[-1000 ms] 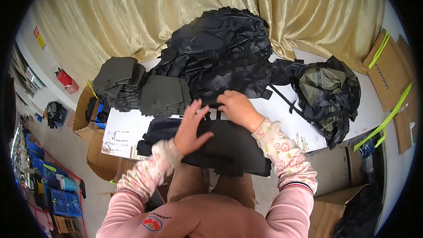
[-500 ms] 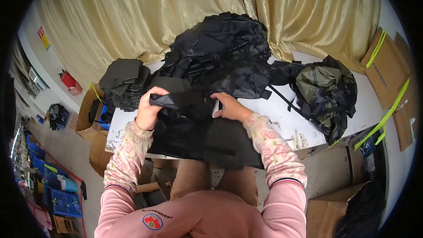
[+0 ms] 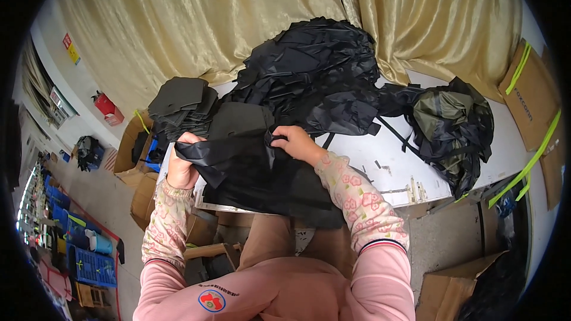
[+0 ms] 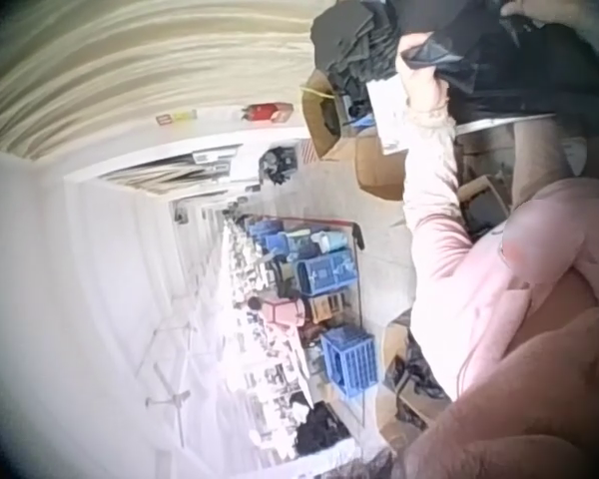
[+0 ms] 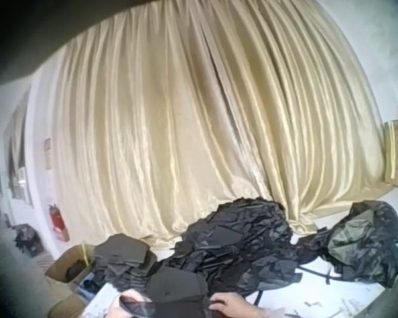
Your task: Inspecting and sorting black fabric panels for outdoor goods assembly on a factory workbench.
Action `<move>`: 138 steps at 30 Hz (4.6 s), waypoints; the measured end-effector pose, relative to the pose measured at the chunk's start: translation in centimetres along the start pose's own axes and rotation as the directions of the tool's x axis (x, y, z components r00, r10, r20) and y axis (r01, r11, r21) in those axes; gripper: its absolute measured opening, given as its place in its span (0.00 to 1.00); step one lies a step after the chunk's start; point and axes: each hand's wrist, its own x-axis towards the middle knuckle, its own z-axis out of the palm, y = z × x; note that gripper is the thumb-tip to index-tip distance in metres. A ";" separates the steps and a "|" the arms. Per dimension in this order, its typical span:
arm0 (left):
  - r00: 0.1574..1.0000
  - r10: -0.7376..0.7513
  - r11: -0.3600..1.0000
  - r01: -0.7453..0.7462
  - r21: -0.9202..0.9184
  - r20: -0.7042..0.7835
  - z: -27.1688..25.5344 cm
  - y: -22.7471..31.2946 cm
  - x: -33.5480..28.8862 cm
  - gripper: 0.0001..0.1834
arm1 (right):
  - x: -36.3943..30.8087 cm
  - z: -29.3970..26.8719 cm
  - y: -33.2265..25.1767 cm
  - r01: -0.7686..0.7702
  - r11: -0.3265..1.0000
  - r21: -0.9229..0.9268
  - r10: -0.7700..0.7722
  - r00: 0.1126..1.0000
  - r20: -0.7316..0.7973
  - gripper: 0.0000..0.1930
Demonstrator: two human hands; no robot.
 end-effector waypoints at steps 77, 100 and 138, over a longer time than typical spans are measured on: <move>0.993 0.118 0.086 -0.024 0.996 0.014 -8.9 -4.1 -4.1 0.15 | -14.4 -13.5 -15.1 0.055 0.494 -0.868 -0.024 0.998 0.049 0.11; 0.912 -0.410 0.108 0.027 0.994 0.020 -17.0 -5.6 -4.1 0.09 | -20.4 -4.4 -9.6 0.069 0.748 -0.660 0.316 0.838 0.446 0.38; 0.980 -0.013 0.222 -0.192 0.956 0.200 -2.2 -8.4 1.9 0.18 | -9.1 3.0 -8.4 -0.270 0.924 0.270 0.319 0.934 -0.158 0.08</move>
